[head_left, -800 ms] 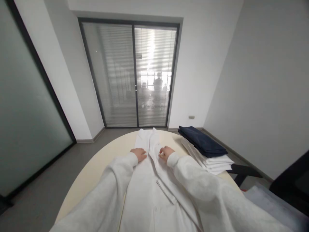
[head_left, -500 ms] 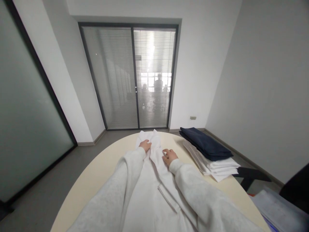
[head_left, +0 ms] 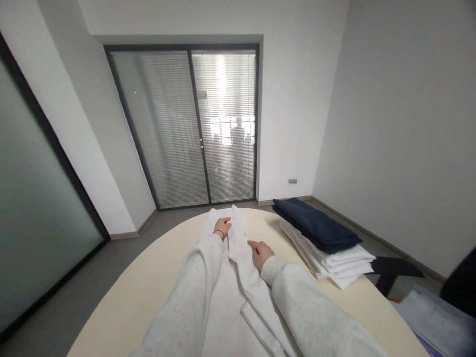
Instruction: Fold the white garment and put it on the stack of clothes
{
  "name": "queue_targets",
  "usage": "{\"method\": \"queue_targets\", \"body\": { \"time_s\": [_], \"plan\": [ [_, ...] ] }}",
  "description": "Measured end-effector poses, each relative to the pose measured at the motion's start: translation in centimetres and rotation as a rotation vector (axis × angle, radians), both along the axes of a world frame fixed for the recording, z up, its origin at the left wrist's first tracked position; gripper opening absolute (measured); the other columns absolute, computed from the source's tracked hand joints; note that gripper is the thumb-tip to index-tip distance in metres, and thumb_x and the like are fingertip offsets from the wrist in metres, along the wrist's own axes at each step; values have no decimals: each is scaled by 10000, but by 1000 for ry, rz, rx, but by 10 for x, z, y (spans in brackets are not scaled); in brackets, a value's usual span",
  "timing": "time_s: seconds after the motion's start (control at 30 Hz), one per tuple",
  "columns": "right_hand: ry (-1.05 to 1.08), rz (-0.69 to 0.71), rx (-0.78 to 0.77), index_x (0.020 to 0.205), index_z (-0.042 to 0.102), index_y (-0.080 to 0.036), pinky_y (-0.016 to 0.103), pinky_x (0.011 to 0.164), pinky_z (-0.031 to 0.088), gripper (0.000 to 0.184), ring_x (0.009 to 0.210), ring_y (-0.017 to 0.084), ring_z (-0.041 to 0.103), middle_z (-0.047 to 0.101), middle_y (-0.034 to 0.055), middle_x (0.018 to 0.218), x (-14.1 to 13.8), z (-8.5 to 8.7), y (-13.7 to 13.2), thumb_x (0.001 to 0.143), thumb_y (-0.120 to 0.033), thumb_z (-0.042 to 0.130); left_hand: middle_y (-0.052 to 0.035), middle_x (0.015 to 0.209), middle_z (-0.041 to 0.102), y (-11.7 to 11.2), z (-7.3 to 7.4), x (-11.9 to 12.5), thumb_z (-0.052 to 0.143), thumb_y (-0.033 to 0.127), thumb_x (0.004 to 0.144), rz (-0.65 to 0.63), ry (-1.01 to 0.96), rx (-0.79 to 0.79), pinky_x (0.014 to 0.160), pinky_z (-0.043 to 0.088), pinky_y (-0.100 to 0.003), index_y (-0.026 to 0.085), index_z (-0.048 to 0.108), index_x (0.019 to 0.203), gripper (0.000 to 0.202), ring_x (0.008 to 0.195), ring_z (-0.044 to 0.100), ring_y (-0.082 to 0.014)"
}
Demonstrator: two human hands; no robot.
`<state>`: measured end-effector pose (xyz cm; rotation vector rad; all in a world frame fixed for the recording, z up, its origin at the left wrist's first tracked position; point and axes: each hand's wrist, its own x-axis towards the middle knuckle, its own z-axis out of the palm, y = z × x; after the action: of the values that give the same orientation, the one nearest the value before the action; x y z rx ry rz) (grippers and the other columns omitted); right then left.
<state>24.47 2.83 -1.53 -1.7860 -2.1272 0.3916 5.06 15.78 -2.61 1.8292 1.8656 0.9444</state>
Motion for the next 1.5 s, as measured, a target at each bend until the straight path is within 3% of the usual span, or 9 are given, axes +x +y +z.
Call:
{"method": "queue_targets", "body": {
  "time_s": [0.13, 0.4, 0.63, 0.73, 0.87, 0.97, 1.03, 1.23, 1.5],
  "plan": [
    [-43, -32, -15, 1166, 580, -256, 249, 776, 385, 383, 943, 185, 560, 590, 91, 991, 2, 1, 0, 857, -223, 357, -109, 1138, 586, 0, -6, -5, 510, 131, 750, 59, 100, 27, 953, 375, -269, 113, 571, 1179, 433, 1078, 520, -190],
    [-264, 134, 36, 911, 676, -142, 302, 766, 404, 296, 915, 245, 572, 637, 146, 924, -3, 12, -14, 758, -146, 423, -124, 1074, 557, -2, -12, 0, 441, 133, 781, 134, 244, 62, 960, 345, -272, 127, 588, 1158, 405, 1076, 490, -208],
    [-228, 93, -22, 969, 657, -166, 315, 748, 410, 314, 909, 244, 581, 651, 138, 946, -5, 18, -18, 783, -159, 404, -124, 1041, 550, -6, -13, 1, 465, 153, 777, 138, 288, 57, 917, 369, -275, 141, 633, 1068, 336, 1017, 512, -206],
    [-295, 113, -2, 965, 656, -154, 340, 766, 400, 311, 952, 272, 548, 621, 161, 963, 0, 28, -24, 827, -269, 401, -110, 1089, 539, -11, -8, -2, 547, 243, 759, 128, 270, 54, 923, 366, -273, 165, 554, 1187, 435, 1018, 514, -200],
    [-252, 152, -75, 984, 633, -176, 317, 744, 402, 399, 905, 241, 563, 607, 135, 985, 16, 47, -40, 820, -476, 428, -105, 1088, 579, -30, 8, -14, 567, 335, 765, 141, 113, 26, 896, 380, -255, 156, 513, 1223, 494, 984, 547, -179],
    [-233, 285, -249, 936, 626, -179, 276, 678, 407, 466, 806, 199, 589, 644, 91, 885, 28, 52, -62, 791, -577, 433, -99, 863, 664, -53, 21, -21, 470, 422, 820, 81, 16, -126, 791, 427, -260, 131, 660, 936, 367, 841, 605, -180],
    [-285, 373, -323, 900, 633, -182, 272, 647, 406, 504, 782, 205, 595, 654, 80, 846, 35, 53, -79, 725, -632, 488, -87, 660, 659, -71, 27, -20, 396, 510, 832, 9, -15, -237, 661, 453, -259, 128, 665, 691, 488, 637, 615, -165],
    [-567, 472, -410, 912, 649, -167, 291, 633, 412, 493, 805, 240, 609, 661, 95, 864, 37, 67, -122, 636, -573, 609, -52, 450, 572, -121, 39, -4, 549, 624, 679, -207, -70, -618, 380, 316, -219, 125, 552, 517, 524, 337, 478, -105],
    [-416, 651, -333, 697, 642, -163, 245, 567, 363, 192, 656, 172, 575, 633, 34, 669, 22, 83, -131, 665, -353, 634, 75, 329, 392, -146, 16, 3, 629, 399, 706, -214, -442, -387, 319, 176, -183, 151, 498, 592, 302, 267, 291, -46]
  ]
}}
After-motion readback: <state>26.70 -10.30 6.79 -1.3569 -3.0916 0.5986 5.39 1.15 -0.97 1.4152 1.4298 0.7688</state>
